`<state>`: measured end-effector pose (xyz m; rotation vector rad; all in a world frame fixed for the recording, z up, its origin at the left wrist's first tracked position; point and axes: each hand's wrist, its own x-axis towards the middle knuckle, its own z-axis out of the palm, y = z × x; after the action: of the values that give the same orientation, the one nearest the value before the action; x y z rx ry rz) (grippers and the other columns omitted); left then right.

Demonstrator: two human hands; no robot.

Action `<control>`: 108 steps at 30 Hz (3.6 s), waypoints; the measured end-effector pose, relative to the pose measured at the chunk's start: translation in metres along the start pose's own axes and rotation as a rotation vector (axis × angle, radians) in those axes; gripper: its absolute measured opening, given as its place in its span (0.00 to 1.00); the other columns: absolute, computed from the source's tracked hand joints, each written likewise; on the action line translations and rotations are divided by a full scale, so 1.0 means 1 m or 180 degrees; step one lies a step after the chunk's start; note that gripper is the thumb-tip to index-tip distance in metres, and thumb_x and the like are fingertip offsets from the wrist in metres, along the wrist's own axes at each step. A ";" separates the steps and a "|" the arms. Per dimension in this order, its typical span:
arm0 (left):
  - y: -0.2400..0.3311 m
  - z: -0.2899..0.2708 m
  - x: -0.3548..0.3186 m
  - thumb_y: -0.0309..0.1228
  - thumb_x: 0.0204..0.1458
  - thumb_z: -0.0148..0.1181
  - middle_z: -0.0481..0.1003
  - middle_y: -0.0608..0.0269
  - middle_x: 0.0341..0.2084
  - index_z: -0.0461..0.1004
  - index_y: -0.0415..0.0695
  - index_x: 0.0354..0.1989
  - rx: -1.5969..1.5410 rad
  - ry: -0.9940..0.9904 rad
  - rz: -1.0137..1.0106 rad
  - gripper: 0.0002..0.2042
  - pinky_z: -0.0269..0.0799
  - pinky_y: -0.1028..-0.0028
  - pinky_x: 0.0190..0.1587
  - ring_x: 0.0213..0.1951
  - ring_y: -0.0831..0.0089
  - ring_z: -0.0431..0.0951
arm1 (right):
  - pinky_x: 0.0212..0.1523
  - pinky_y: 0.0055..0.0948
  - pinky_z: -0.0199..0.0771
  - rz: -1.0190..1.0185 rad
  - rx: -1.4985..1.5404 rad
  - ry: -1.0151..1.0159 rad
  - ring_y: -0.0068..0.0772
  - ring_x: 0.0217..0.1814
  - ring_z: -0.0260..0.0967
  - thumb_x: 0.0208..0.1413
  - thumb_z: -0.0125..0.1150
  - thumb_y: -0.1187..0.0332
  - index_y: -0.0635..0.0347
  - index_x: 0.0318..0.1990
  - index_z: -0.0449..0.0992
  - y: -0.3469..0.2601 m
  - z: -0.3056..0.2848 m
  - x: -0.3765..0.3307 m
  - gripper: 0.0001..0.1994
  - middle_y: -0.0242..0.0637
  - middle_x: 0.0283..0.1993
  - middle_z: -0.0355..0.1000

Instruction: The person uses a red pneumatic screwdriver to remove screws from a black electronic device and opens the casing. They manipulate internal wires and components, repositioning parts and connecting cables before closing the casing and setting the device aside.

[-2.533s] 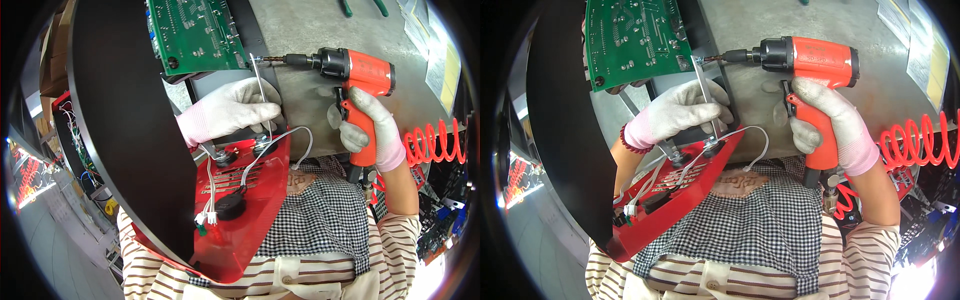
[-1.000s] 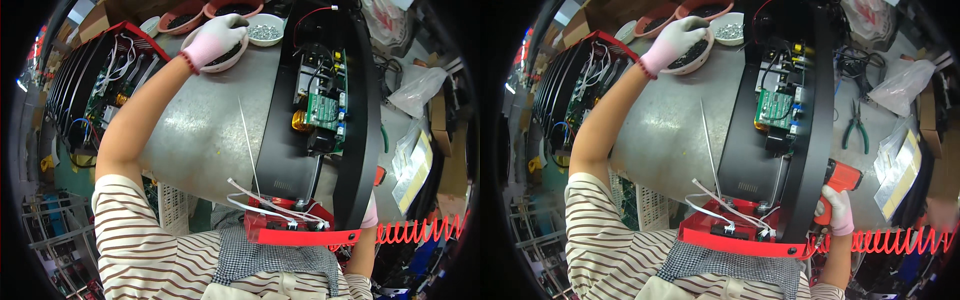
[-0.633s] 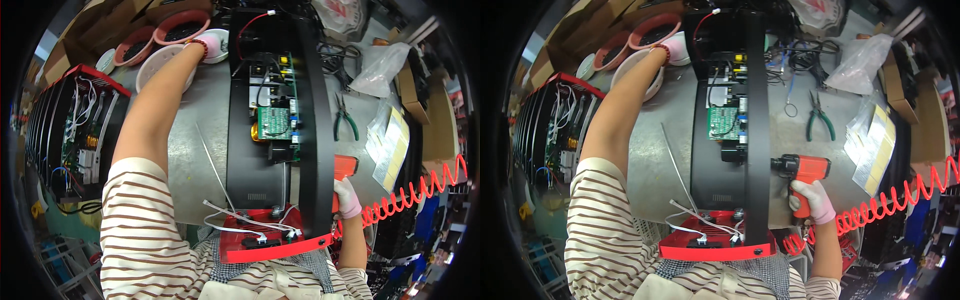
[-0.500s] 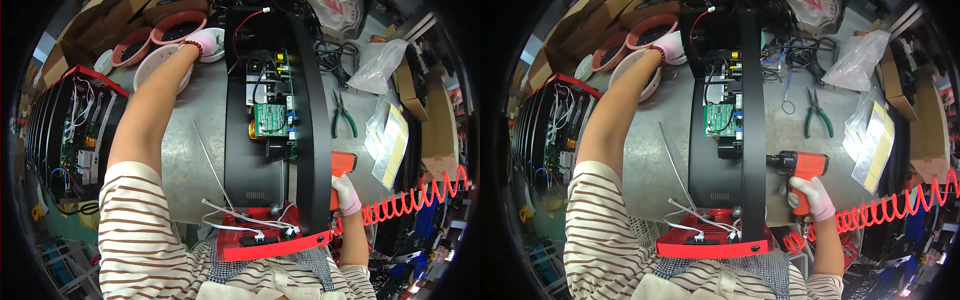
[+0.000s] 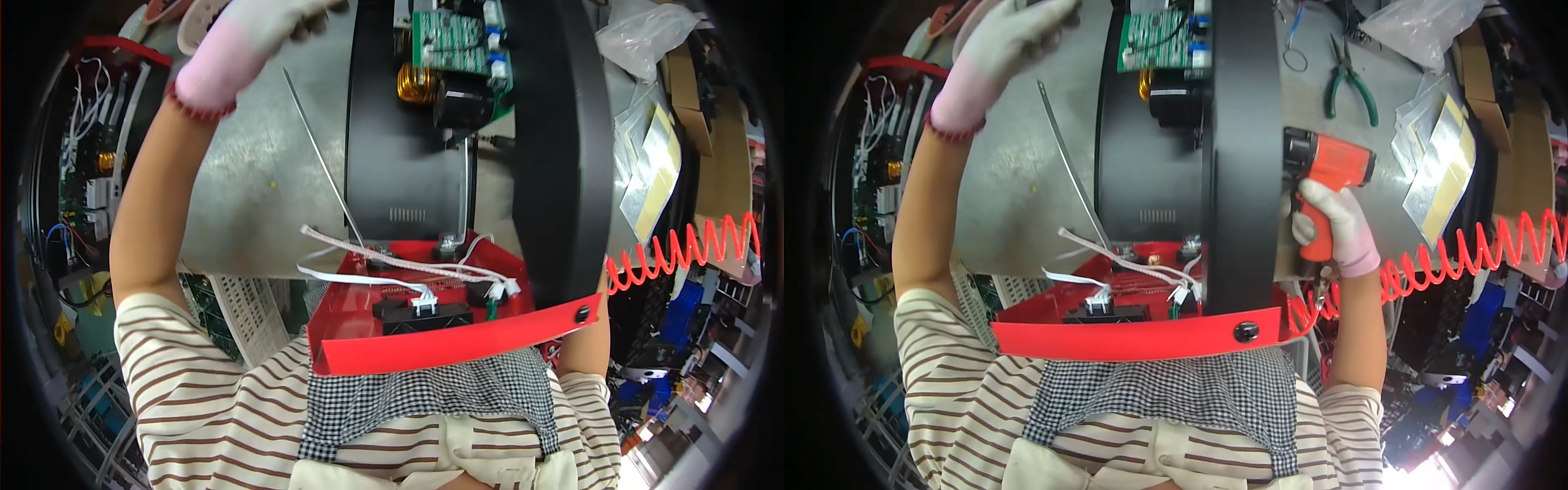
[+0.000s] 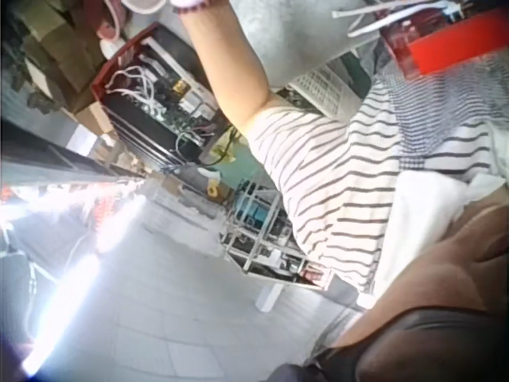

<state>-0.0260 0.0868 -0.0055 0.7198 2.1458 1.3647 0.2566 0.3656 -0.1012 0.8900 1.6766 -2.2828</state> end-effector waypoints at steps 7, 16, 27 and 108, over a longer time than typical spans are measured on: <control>-0.034 0.070 -0.031 0.40 0.56 0.57 0.73 0.68 0.29 0.73 0.37 0.45 0.0039 -0.1300 -0.0334 0.17 0.67 0.81 0.27 0.26 0.85 0.70 | 0.30 0.20 0.69 -0.0234 -0.0508 0.0064 0.20 0.30 0.69 0.60 0.53 0.62 0.67 0.41 0.75 0.005 -0.017 -0.004 0.15 0.33 0.32 0.75; -0.060 0.129 -0.012 0.37 0.55 0.58 0.68 0.71 0.15 0.76 0.40 0.46 0.0282 -0.0731 -0.0363 0.16 0.66 0.77 0.25 0.19 0.82 0.68 | 0.36 0.24 0.72 -0.0772 -0.0751 -0.0631 0.22 0.37 0.70 0.59 0.52 0.65 0.68 0.46 0.74 0.015 -0.035 0.007 0.14 0.34 0.40 0.75; -0.066 0.131 -0.019 0.32 0.57 0.58 0.79 0.62 0.35 0.75 0.42 0.50 0.0117 -0.0719 -0.0005 0.14 0.70 0.74 0.47 0.39 0.77 0.75 | 0.36 0.22 0.71 -0.0054 -0.0046 -0.0079 0.21 0.37 0.70 0.60 0.51 0.64 0.67 0.49 0.73 0.026 -0.039 0.008 0.16 0.32 0.40 0.74; -0.005 0.070 -0.168 0.33 0.42 0.74 0.78 0.57 0.36 0.75 0.39 0.45 0.1064 -0.0914 0.0292 0.22 0.75 0.70 0.42 0.39 0.67 0.79 | 0.17 0.16 0.55 -0.1114 0.3299 -0.1524 0.11 0.15 0.52 0.67 0.47 0.56 0.64 0.66 0.55 0.045 -0.066 0.011 0.27 0.36 0.38 0.70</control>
<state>0.1431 0.0195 -0.0152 1.0829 2.1461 0.8848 0.2927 0.4121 -0.1556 0.0783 0.4001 -3.2641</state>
